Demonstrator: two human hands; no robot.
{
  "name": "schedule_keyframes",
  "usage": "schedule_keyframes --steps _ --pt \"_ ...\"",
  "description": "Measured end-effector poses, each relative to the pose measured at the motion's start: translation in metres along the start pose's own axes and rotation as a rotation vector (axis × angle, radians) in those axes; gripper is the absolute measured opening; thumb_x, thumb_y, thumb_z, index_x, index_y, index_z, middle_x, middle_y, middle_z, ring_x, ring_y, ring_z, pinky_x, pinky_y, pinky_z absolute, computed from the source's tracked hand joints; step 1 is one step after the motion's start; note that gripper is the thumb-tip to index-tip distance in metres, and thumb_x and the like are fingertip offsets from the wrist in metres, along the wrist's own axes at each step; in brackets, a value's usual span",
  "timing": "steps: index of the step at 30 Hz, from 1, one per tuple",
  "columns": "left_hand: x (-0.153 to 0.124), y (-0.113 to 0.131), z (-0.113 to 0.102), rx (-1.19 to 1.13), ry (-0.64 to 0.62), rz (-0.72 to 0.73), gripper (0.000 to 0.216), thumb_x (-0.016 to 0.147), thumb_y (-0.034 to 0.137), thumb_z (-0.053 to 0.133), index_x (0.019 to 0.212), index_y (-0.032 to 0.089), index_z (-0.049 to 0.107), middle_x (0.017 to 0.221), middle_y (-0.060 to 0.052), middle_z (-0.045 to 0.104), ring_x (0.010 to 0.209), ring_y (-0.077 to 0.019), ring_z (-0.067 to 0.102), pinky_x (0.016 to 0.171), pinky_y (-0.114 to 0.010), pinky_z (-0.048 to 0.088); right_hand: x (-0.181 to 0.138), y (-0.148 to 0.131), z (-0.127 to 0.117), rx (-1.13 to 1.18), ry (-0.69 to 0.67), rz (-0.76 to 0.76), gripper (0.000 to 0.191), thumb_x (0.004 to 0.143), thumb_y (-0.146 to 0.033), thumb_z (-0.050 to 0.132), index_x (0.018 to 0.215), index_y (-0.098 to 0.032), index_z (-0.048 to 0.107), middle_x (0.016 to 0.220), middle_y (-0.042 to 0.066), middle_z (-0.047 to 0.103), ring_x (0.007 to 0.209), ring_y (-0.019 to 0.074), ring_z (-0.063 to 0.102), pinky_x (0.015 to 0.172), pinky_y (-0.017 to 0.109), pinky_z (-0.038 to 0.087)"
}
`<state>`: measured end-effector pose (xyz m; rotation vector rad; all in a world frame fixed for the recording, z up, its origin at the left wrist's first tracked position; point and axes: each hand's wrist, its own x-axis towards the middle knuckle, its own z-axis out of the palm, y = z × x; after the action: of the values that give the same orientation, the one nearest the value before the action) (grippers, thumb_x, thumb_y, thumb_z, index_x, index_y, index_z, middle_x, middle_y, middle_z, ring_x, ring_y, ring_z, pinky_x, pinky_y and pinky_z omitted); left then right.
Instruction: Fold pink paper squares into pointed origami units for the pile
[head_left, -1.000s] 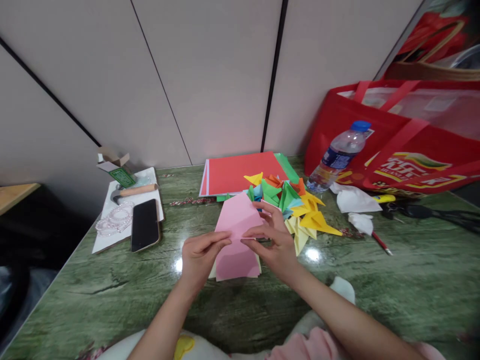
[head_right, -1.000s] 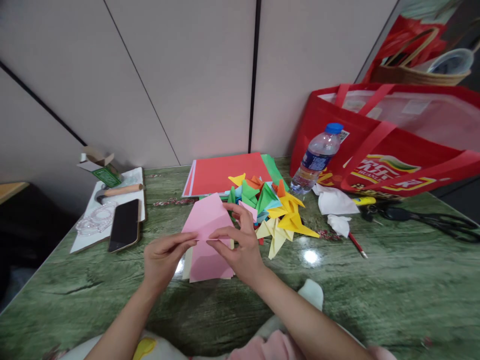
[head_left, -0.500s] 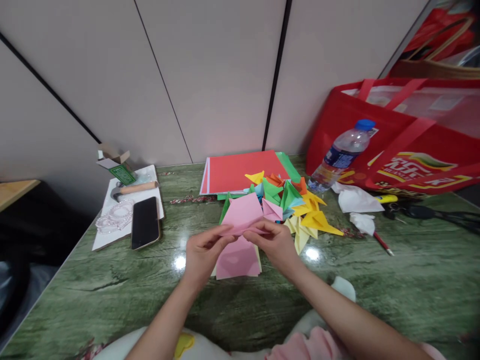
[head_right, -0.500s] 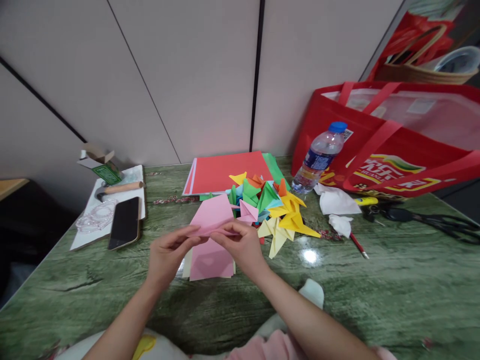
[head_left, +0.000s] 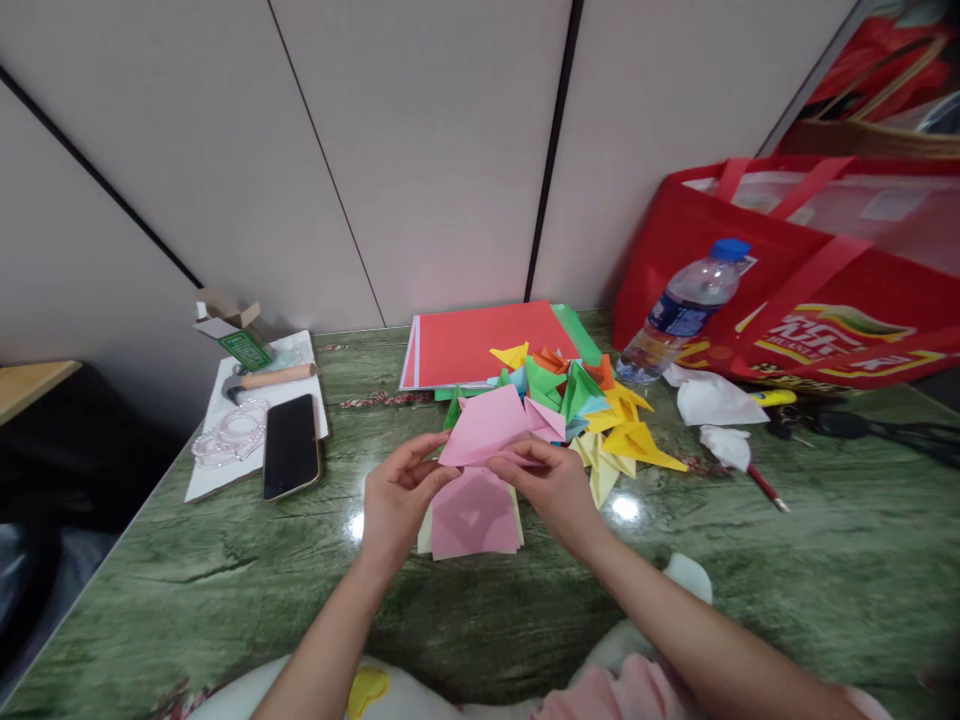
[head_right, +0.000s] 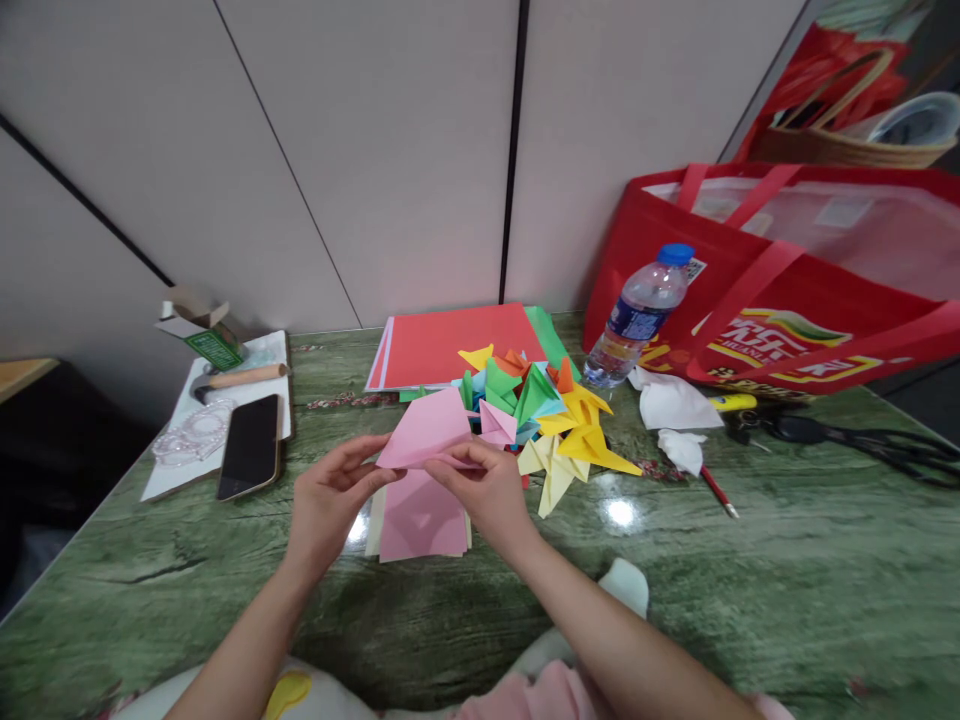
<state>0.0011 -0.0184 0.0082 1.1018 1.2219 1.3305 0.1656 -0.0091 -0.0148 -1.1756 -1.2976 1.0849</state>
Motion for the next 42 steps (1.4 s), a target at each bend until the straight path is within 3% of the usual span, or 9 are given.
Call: schedule_keyframes --steps 3,6,9,12,16,23,34,42 --pt "-0.0008 -0.0008 -0.0017 0.076 0.04 0.02 0.018 0.057 0.017 0.074 0.075 0.015 0.069 0.091 -0.006 0.071 0.077 -0.0192 0.067 0.072 -0.028 0.055 0.0005 0.0015 -0.0002 0.001 -0.002 -0.003 0.02 0.066 -0.034 0.068 0.062 -0.015 0.062 0.062 0.0 0.056 0.058 0.0123 0.051 0.053 0.022 0.041" --pt "-0.0014 0.0005 -0.0021 0.146 0.074 0.023 0.014 0.056 0.018 0.074 0.07 0.015 0.071 0.08 -0.005 0.072 0.066 -0.0182 0.067 0.064 -0.026 0.056 0.0003 0.0008 -0.0005 0.002 0.002 -0.003 0.018 0.066 -0.033 0.068 0.062 -0.016 0.063 0.062 0.0 0.057 0.058 0.0122 0.051 0.053 0.022 0.041" --pt "-0.002 0.0024 -0.0014 0.103 0.044 0.003 0.014 0.059 0.019 0.073 0.072 0.015 0.07 0.072 -0.004 0.072 0.054 -0.0174 0.066 0.053 -0.026 0.055 -0.0001 -0.0013 -0.0005 -0.006 0.016 -0.008 0.017 0.066 -0.032 0.068 0.061 -0.016 0.062 0.061 0.0 0.056 0.057 0.0122 0.051 0.053 0.022 0.041" --pt "-0.0021 0.0025 -0.0012 0.074 0.004 -0.002 0.011 0.06 0.018 0.072 0.071 0.016 0.071 0.063 -0.003 0.07 0.055 -0.0179 0.066 0.056 -0.027 0.056 -0.0003 -0.0028 -0.0002 -0.02 0.005 -0.018 0.017 0.066 -0.031 0.068 0.061 -0.016 0.063 0.061 0.0 0.057 0.059 0.0125 0.051 0.054 0.022 0.041" --pt "-0.0014 -0.0002 -0.0027 0.177 0.033 0.063 0.009 0.057 0.018 0.074 0.065 0.018 0.072 0.073 -0.003 0.071 0.067 -0.0172 0.066 0.064 -0.025 0.055 -0.0003 -0.0021 0.0001 -0.013 -0.019 -0.003 0.018 0.066 -0.033 0.068 0.063 -0.015 0.063 0.062 0.001 0.058 0.06 0.0127 0.052 0.054 0.022 0.041" --pt "-0.0027 0.0023 -0.0021 0.268 0.031 0.115 0.006 0.06 0.021 0.073 0.066 0.019 0.073 0.074 -0.003 0.071 0.071 -0.0184 0.066 0.066 -0.026 0.055 -0.0007 -0.0025 0.0011 0.019 -0.024 0.022 0.02 0.067 -0.033 0.067 0.062 -0.015 0.061 0.062 0.001 0.057 0.059 0.0126 0.051 0.054 0.022 0.04" --pt "-0.0026 -0.0041 0.0008 0.002 0.045 -0.019 0.011 0.058 0.017 0.075 0.068 0.017 0.071 0.066 -0.001 0.071 0.064 -0.0177 0.068 0.067 -0.027 0.056 -0.0017 0.0001 0.0017 0.004 -0.007 0.061 0.022 0.067 -0.035 0.067 0.06 -0.015 0.061 0.058 0.0 0.057 0.056 0.0118 0.048 0.053 0.023 0.037" --pt "-0.0043 -0.0028 0.0049 -0.035 0.068 -0.037 0.014 0.057 0.015 0.075 0.071 0.015 0.071 0.067 -0.001 0.072 0.064 -0.0164 0.068 0.067 -0.024 0.056 -0.0026 0.0017 0.0055 0.106 0.025 0.096 0.023 0.064 -0.036 0.069 0.06 -0.015 0.06 0.057 0.0 0.06 0.055 0.0124 0.052 0.053 0.023 0.041"
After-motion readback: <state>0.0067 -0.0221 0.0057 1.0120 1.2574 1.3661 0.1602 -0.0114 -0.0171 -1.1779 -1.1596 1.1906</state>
